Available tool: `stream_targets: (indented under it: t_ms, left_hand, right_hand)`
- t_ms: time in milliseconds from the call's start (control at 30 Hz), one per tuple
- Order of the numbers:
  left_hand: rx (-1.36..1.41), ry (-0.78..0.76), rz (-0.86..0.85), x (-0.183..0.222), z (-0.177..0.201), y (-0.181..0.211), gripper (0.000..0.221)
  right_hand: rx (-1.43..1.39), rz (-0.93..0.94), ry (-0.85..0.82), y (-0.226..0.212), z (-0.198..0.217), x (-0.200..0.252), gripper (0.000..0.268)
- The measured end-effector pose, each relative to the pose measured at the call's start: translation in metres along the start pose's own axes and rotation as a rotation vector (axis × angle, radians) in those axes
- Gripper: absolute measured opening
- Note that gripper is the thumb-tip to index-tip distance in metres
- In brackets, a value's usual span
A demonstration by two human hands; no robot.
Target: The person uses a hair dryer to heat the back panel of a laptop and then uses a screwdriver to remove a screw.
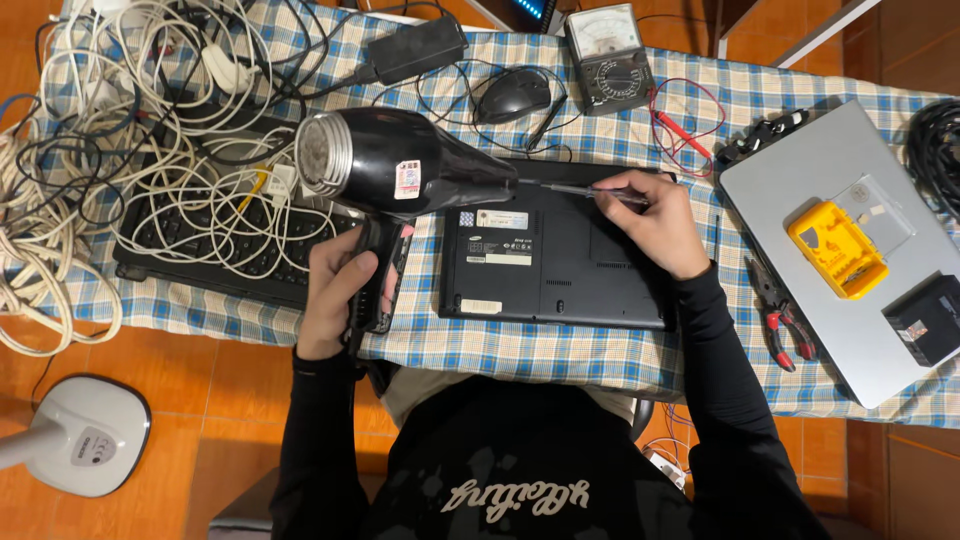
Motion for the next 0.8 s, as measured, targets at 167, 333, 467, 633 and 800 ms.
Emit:
stream_targets:
  t_ms: [167, 333, 467, 633, 800]
  left_hand:
    - [0.113, -0.049, -0.028, -0.011, 0.001, -0.019, 0.067]
    - [0.135, -0.05, -0.075, -0.012, 0.01, -0.036, 0.073]
    - [0.1, -0.045, -0.085, -0.01, 0.015, -0.042, 0.073]
    - [0.094, -0.016, -0.094, -0.007, 0.02, -0.045, 0.068]
    - [0.106, -0.02, -0.085, -0.005, 0.019, -0.043, 0.067]
  right_hand:
    - [0.041, -0.023, -0.021, -0.001, -0.003, -0.002, 0.018]
    - [0.105, -0.006, -0.022, -0.008, -0.004, -0.003, 0.019]
    - [0.274, 0.102, 0.027, -0.021, -0.001, -0.001, 0.019]
    - [0.281, 0.169, 0.039, -0.03, -0.001, -0.001, 0.017]
    - [0.313, 0.136, 0.029, -0.035, 0.0, 0.0, 0.018]
Point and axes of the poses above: each hand's wrist, its own x-axis away from the middle knuckle, its own z-axis out of the back of the hand, y = z × x, the point moved 8 cm from there along -x, towards the middle knuckle, and after that the axes turned 10 degrees about x, right-handed, at the moved point
